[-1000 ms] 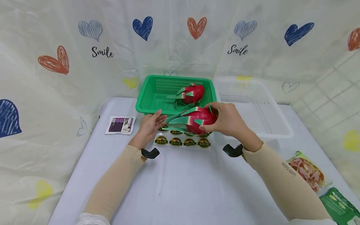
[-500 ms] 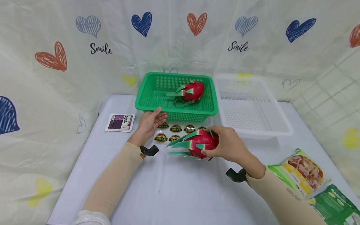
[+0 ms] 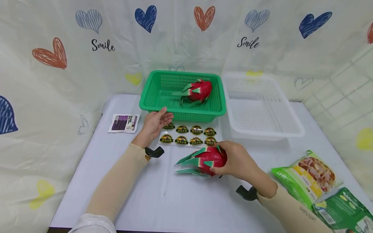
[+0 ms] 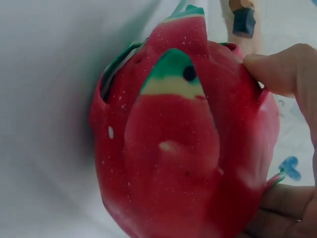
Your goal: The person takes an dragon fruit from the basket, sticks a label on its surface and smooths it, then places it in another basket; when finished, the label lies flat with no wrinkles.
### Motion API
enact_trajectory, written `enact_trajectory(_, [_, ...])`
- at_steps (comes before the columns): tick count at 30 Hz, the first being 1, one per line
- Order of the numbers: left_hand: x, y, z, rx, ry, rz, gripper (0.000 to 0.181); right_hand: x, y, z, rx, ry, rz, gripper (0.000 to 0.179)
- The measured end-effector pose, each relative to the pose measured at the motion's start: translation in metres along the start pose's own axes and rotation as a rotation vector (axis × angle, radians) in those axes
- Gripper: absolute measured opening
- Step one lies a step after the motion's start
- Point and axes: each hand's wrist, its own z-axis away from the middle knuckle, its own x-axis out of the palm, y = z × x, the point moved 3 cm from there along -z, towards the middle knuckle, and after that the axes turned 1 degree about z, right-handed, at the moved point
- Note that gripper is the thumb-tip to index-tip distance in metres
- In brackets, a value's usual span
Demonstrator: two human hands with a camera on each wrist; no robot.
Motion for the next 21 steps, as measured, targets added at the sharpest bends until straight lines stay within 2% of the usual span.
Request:
enact_trajectory(8, [0.000,0.000,-0.001,-0.004,0.011,0.004,0.029,0.007,-0.017,0.005,0.006,-0.010,0.014,0.072])
enact_trajectory(16, [-0.001,-0.001,-0.003,-0.002,0.012,0.000,0.032,0.012,-0.020,0.008,0.012,-0.017,0.020,0.078])
enact_trajectory(18, [-0.001,-0.002,-0.003,0.012,0.021,-0.024,0.036,0.013,-0.020,0.010,0.015,-0.014,0.016,0.078])
enact_trajectory(21, [-0.004,-0.002,-0.002,0.078,0.055,-0.140,0.046,0.012,-0.019,0.010,0.029,-0.019,0.002,0.081])
